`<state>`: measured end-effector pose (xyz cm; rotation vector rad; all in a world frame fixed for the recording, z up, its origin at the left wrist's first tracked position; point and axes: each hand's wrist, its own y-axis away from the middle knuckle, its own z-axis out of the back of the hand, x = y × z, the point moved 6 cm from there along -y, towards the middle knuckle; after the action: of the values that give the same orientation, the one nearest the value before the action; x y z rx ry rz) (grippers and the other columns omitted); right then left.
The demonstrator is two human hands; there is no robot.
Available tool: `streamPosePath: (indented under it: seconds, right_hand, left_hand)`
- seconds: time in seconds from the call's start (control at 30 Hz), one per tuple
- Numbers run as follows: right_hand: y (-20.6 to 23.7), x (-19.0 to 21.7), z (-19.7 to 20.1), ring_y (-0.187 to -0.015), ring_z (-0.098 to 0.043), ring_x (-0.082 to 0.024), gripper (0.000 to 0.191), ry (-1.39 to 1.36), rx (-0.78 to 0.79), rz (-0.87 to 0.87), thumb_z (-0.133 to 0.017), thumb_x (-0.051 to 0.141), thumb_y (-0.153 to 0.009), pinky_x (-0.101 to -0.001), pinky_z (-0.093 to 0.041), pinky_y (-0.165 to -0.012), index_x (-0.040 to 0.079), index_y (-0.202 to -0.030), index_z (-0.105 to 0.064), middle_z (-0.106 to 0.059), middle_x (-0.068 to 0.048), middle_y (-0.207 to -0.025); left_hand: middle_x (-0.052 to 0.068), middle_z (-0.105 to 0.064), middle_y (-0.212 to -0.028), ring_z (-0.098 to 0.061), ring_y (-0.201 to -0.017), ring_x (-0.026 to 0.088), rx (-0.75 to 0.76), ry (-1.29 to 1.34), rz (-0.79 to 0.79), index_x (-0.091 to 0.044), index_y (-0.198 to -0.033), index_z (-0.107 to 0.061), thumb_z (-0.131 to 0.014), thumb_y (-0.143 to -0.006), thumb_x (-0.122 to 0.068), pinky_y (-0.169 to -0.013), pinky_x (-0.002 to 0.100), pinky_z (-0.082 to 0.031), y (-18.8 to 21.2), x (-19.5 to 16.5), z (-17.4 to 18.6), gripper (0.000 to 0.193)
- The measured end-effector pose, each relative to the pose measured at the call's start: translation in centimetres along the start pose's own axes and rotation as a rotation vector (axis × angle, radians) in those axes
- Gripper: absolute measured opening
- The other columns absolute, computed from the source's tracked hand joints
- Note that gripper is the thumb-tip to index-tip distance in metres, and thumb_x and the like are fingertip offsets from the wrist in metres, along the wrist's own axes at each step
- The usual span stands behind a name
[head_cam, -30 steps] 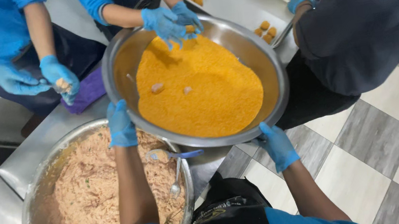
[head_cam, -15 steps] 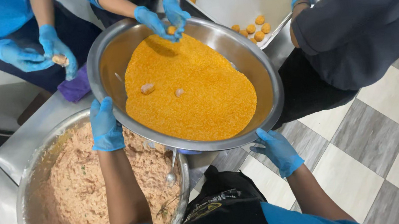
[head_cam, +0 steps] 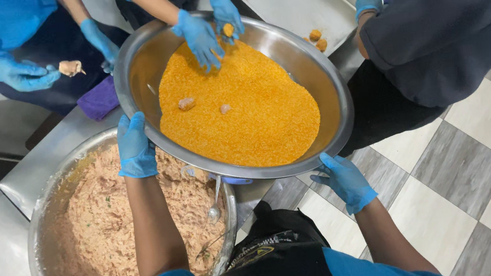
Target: The person scoops a pink minced food mixture from a large metal basin with a spoon, forms it into balls between their gloved hands, and passes the balls to a coworker who coats them in an orange crumb mixture in a second basin. The person repeats this scooping and shaping cycle throughout the clip.
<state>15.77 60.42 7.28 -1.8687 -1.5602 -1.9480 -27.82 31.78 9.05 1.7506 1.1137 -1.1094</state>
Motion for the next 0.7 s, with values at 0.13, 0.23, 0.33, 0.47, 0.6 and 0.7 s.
streamPosePath:
  seconds: [0.13, 0.23, 0.33, 0.47, 0.6, 0.7]
  right_hand:
    - [0.5, 0.6, -0.4, -0.116, -0.063, -0.025, 0.044, 0.042, -0.014, 0.001, -0.051, 0.037, -0.102, -0.0489, -0.052, -0.102, 0.001, -0.127, -0.061, -0.068, -0.013, -0.12]
    - [0.8, 1.3, -0.9, -0.117, -0.064, -0.025, 0.045, 0.089, -0.001, 0.012, -0.049, 0.037, -0.103, -0.0486, -0.052, -0.104, 0.001, -0.127, -0.062, -0.069, -0.015, -0.121]
    - [1.0, 1.8, -1.2, -0.117, -0.064, -0.026, 0.045, 0.109, 0.013, 0.016, -0.047, 0.037, -0.102, -0.0486, -0.05, -0.104, 0.002, -0.127, -0.062, -0.069, -0.014, -0.124]
    - [0.9, 1.8, -0.8, -0.117, -0.065, -0.025, 0.045, 0.122, -0.008, 0.008, -0.047, 0.037, -0.102, -0.0485, -0.05, -0.104, 0.002, -0.126, -0.063, -0.07, -0.013, -0.123]
    - [0.2, 0.9, 0.0, -0.114, -0.065, -0.026, 0.044, 0.071, 0.012, 0.0, -0.049, 0.036, -0.104, -0.0495, -0.052, -0.102, 0.0, -0.122, -0.064, -0.07, -0.015, -0.118]
    - [-0.6, -0.1, 0.7, -0.111, -0.064, -0.025, 0.042, 0.024, 0.029, -0.011, -0.052, 0.035, -0.104, -0.0493, -0.053, -0.099, -0.001, -0.119, -0.064, -0.07, -0.013, -0.117]
  left_hand:
    - [0.006, -0.069, -0.101, -0.068, -0.079, 0.015, 0.005, 0.014, 0.05, -0.005, -0.123, -0.059, -0.052, -0.102, -0.012, -0.063, 0.029, -0.058, 0.5, -0.3, -0.4, 0.023]
    - [0.005, -0.069, -0.099, -0.069, -0.078, 0.014, 0.029, 0.03, 0.043, -0.005, -0.122, -0.059, -0.052, -0.102, -0.013, -0.063, 0.028, -0.059, 0.5, -0.6, -0.6, 0.022]
    - [0.004, -0.062, -0.09, -0.059, -0.066, 0.012, 0.015, -0.05, 0.043, -0.004, -0.121, -0.059, -0.054, -0.105, -0.015, -0.052, 0.026, -0.049, 0.4, -0.8, -0.6, 0.02]
    - [0.001, -0.061, -0.086, -0.057, -0.062, 0.009, 0.008, -0.062, 0.066, -0.006, -0.123, -0.06, -0.054, -0.103, -0.016, -0.047, 0.024, -0.046, 0.3, -0.8, -0.9, 0.023]
    - [0.002, -0.065, -0.091, -0.062, -0.067, 0.01, 0.021, -0.007, 0.074, -0.006, -0.123, -0.059, -0.054, -0.102, -0.015, -0.052, 0.025, -0.052, 0.3, -0.4, -1.0, 0.023]
    - [0.004, -0.07, -0.098, -0.068, -0.074, 0.012, 0.016, 0.027, 0.066, -0.005, -0.124, -0.059, -0.054, -0.102, -0.013, -0.058, 0.026, -0.056, -0.1, 0.1, -0.6, 0.024]
